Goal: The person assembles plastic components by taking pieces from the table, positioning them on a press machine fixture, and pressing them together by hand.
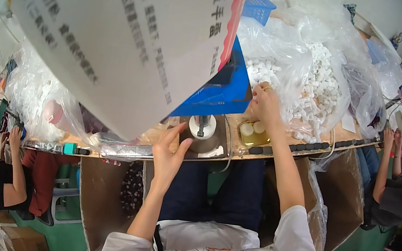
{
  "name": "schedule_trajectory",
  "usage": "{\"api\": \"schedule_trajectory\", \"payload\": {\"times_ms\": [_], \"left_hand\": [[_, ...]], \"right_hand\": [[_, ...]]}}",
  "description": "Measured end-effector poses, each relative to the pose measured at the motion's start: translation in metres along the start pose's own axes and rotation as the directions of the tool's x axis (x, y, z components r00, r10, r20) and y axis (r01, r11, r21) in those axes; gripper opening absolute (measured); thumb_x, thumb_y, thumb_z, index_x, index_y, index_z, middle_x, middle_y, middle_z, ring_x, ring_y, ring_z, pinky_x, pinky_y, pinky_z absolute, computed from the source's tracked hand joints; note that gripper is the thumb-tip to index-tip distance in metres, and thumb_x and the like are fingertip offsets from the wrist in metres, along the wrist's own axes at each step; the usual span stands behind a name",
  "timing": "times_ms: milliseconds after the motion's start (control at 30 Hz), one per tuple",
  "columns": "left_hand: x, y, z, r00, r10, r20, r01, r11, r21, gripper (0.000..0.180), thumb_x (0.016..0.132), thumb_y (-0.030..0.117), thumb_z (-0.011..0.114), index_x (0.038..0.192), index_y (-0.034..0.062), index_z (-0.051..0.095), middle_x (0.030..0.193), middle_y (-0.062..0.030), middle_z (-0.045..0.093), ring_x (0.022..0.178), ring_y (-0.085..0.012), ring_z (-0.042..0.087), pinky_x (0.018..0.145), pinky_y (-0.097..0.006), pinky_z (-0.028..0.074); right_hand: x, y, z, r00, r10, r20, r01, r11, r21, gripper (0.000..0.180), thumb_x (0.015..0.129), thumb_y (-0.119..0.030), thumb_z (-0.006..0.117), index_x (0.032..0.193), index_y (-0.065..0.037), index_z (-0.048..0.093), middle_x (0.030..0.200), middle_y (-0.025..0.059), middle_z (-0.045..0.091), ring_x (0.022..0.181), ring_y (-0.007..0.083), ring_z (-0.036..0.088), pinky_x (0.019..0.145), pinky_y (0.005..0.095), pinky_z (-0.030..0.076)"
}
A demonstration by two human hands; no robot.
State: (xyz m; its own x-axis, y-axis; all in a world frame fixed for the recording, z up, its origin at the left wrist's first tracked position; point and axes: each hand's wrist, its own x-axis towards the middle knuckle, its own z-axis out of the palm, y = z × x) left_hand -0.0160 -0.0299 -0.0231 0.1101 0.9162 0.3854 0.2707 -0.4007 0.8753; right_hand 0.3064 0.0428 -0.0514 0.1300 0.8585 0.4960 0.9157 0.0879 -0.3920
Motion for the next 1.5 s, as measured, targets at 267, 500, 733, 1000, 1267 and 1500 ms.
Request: {"api": "schedule_trajectory", "payload": {"times_ms": [267, 500, 733, 1000, 1267, 1500], "left_hand": [[0.024, 0.015, 0.021, 0.988, 0.146, -0.048, -0.148, 0.988, -0.049, 0.024, 0.077, 0.008, 0.083, 0.098, 0.0006, 0.076, 0.098, -0.0127, 0.071, 0.091, -0.0265, 0.066, 0.082, -0.035, 0.05], [-0.024, 0.047, -0.135, 0.902, -0.38, 0.207, 0.069, 0.599, 0.798, 0.029, 0.072, 0.022, 0.084, 0.095, 0.0054, 0.078, 0.083, -0.0139, 0.074, 0.081, -0.0303, 0.071, 0.07, -0.039, 0.052], [0.025, 0.002, -0.11, 0.989, -0.143, -0.033, 0.141, 0.86, 0.491, 0.027, 0.082, 0.012, 0.073, 0.106, 0.0013, 0.073, 0.099, -0.0207, 0.073, 0.093, -0.0365, 0.07, 0.084, -0.042, 0.053], [0.04, -0.032, -0.044, 0.94, -0.127, 0.316, -0.09, 0.802, 0.59, 0.042, 0.07, 0.01, 0.076, 0.111, 0.0048, 0.072, 0.098, -0.0201, 0.072, 0.087, -0.0376, 0.07, 0.079, -0.045, 0.054], [0.048, -0.002, -0.036, 0.975, -0.177, 0.13, 0.208, 0.937, -0.28, 0.037, 0.084, 0.006, 0.077, 0.117, -0.0057, 0.068, 0.104, -0.011, 0.073, 0.097, -0.0152, 0.068, 0.081, -0.03, 0.055], [0.051, 0.024, 0.006, 0.993, -0.075, 0.093, 0.101, 0.944, -0.313, 0.045, 0.084, 0.007, 0.077, 0.126, -0.0068, 0.065, 0.114, -0.0146, 0.072, 0.103, -0.0176, 0.067, 0.087, -0.03, 0.053]], "right_hand": [[-0.021, -0.011, -0.025, 0.988, -0.081, -0.132, 0.083, 0.996, 0.012, 0.031, 0.074, -0.003, 0.07, 0.105, -0.004, 0.07, 0.114, 0.0186, 0.058, 0.108, 0.0446, 0.053, 0.091, 0.0442, 0.05], [-0.038, -0.042, -0.037, 0.999, 0.046, -0.03, -0.027, 0.891, 0.453, 0.023, 0.076, 0.004, 0.072, 0.099, -0.002, 0.072, 0.098, 0.0124, 0.069, 0.092, 0.0271, 0.063, 0.08, 0.0371, 0.051], [-0.066, -0.141, 0.012, 0.965, 0.038, 0.259, -0.236, 0.56, 0.794, 0.018, 0.081, -0.009, 0.076, 0.099, -0.004, 0.075, 0.088, 0.009, 0.074, 0.079, 0.0174, 0.068, 0.074, 0.0312, 0.052], [-0.069, -0.173, -0.011, 0.992, -0.121, 0.022, 0.1, 0.896, 0.432, 0.017, 0.077, -0.016, 0.077, 0.084, -0.001, 0.074, 0.079, 0.0138, 0.071, 0.085, 0.033, 0.068, 0.105, 0.0455, 0.047], [-0.066, -0.157, -0.007, 0.964, 0.006, 0.265, -0.17, 0.783, 0.598, 0.008, 0.083, -0.014, 0.071, 0.084, -0.006, 0.071, 0.08, 0.0134, 0.071, 0.078, 0.0344, 0.066, 0.113, 0.0531, 0.038], [-0.075, -0.15, 0.01, 0.987, -0.089, -0.131, 0.146, 0.831, 0.536, 0.016, 0.081, -0.013, 0.075, 0.094, -0.005, 0.072, 0.084, 0.0147, 0.073, 0.083, 0.0334, 0.069, 0.109, 0.0513, 0.043]]}}
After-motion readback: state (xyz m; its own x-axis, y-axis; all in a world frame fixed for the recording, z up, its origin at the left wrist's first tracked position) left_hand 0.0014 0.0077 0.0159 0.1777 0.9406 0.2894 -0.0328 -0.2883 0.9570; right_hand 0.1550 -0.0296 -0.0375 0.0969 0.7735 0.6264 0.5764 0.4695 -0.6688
